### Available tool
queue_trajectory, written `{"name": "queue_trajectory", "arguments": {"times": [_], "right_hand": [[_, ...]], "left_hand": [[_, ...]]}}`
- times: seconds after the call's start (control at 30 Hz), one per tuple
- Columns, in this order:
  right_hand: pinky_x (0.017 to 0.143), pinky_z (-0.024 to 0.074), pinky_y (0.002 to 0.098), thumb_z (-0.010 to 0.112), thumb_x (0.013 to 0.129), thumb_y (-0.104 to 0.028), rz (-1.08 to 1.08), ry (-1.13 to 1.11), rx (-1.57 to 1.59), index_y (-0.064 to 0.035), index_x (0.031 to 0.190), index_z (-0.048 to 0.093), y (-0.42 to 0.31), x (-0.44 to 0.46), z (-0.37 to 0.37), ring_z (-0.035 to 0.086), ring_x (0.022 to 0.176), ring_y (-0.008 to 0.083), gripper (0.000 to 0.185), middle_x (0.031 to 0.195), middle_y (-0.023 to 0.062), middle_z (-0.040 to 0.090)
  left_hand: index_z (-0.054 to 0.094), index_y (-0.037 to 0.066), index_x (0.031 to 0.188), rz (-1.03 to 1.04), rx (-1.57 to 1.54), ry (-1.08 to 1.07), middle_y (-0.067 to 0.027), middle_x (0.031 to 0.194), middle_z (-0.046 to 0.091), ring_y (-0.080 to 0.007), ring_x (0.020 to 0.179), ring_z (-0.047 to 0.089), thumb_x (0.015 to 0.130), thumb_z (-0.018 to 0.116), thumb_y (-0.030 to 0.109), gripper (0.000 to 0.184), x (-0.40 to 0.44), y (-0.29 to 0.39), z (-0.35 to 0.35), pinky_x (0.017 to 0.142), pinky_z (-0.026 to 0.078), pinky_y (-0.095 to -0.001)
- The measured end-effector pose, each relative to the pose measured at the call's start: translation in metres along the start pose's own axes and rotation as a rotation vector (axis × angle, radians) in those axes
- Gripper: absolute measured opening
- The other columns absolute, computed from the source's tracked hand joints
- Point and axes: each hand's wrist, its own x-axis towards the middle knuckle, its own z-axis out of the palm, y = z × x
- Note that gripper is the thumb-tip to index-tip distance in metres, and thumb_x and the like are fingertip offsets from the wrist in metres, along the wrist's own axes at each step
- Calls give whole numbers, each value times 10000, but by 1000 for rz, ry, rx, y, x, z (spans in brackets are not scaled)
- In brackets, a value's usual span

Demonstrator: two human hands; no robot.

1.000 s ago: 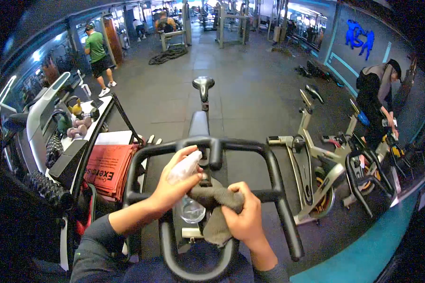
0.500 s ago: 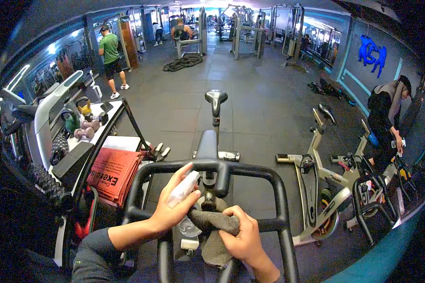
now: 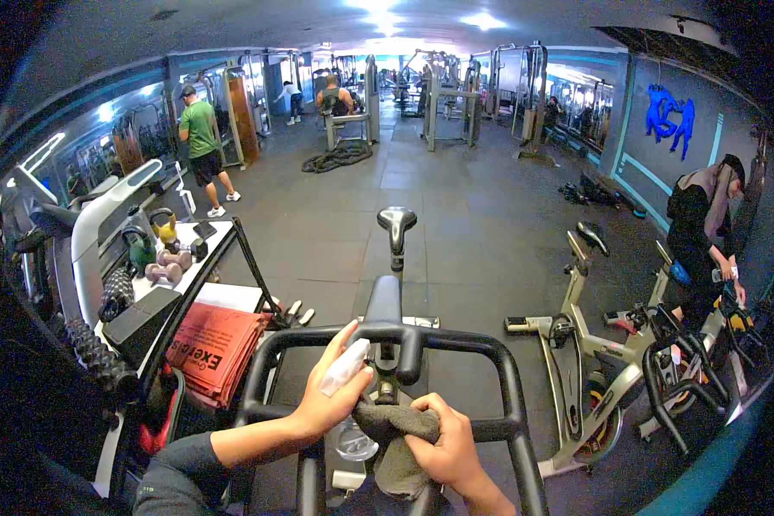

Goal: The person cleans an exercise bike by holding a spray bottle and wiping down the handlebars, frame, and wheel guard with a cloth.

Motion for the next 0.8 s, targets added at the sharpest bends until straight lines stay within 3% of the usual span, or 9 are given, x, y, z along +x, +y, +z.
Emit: {"name": "queue_trajectory", "arguments": {"times": [0.2, 0.27, 0.3, 0.4, 0.5, 0.6, 0.67, 0.73, 0.8], "right_hand": [[723, 481, 293, 645, 672, -17, 34, 8, 42, -17, 958, 569, -4, -3, -1, 600, 747, 155, 296, 790, 84, 612], [771, 455, 274, 631, 669, 14, 24, 114, 224, -33, 968, 559, -3, -3, -2, 554, 810, 135, 311, 844, 40, 573], [807, 429, 261, 603, 676, 33, 10, 203, 293, -54, 986, 547, -1, -2, -5, 505, 849, 120, 327, 882, 4, 524], [952, 380, 306, 550, 797, -68, -30, 749, 523, -48, 1146, 529, -13, 16, -19, 500, 1011, 174, 350, 1075, 58, 544], [971, 458, 419, 559, 825, -49, -304, 1061, 608, -27, 1362, 401, -54, 45, -29, 554, 1096, 253, 560, 1230, 138, 542], [941, 467, 408, 645, 846, -124, -417, 888, 147, -37, 1307, 449, -49, 82, -31, 572, 1054, 260, 507, 1120, 115, 583], [917, 471, 395, 691, 826, -183, -418, 598, -443, -39, 1241, 486, -46, 115, -29, 584, 989, 294, 484, 1026, 122, 590], [857, 489, 378, 714, 781, -255, -514, 59, -551, -82, 1169, 541, -6, 156, -14, 588, 944, 281, 459, 954, 113, 568], [875, 476, 408, 703, 760, -234, -348, -141, -816, -89, 1127, 570, 24, 154, 30, 576, 977, 344, 416, 983, 137, 567]], "left_hand": [[315, 114, 1480, 18, 39, 10, -61, 1099, 524, -114, 971, 496, 862, 644, 101, 700, -1, 2, 0, 877, 428, -258], [247, 80, 1501, -27, -67, -3, -58, 1118, 539, -111, 947, 520, 872, 647, 106, 746, 0, -2, -1, 853, 450, -262], [235, 84, 1506, -20, -35, -5, -55, 1101, 537, -108, 927, 527, 875, 647, 106, 754, 0, -3, -2, 829, 458, -256], [216, 94, 1513, -4, -37, -13, -51, 1066, 532, -104, 899, 537, 881, 647, 107, 766, 2, -8, -5, 783, 480, -250], [205, 100, 1517, -32, -90, -7, -50, 1046, 531, -107, 894, 542, 888, 644, 111, 766, 0, -4, -3, 755, 502, -259], [202, 103, 1517, -71, -102, -18, -58, 1071, 542, -110, 896, 539, 891, 646, 121, 768, -1, -1, -5, 734, 526, -279], [215, 116, 1517, -75, -146, -39, -59, 1077, 550, -111, 893, 541, 889, 649, 120, 763, -1, -1, -5, 740, 521, -272], [229, 117, 1514, -88, -146, -48, -58, 1069, 553, -113, 893, 545, 888, 646, 113, 752, -1, -1, -6, 747, 520, -271], [261, 76, 1493, -98, -155, -51, -41, 992, 543, -108, 893, 544, 897, 635, 112, 705, -1, 2, -7, 797, 483, -266]]}}
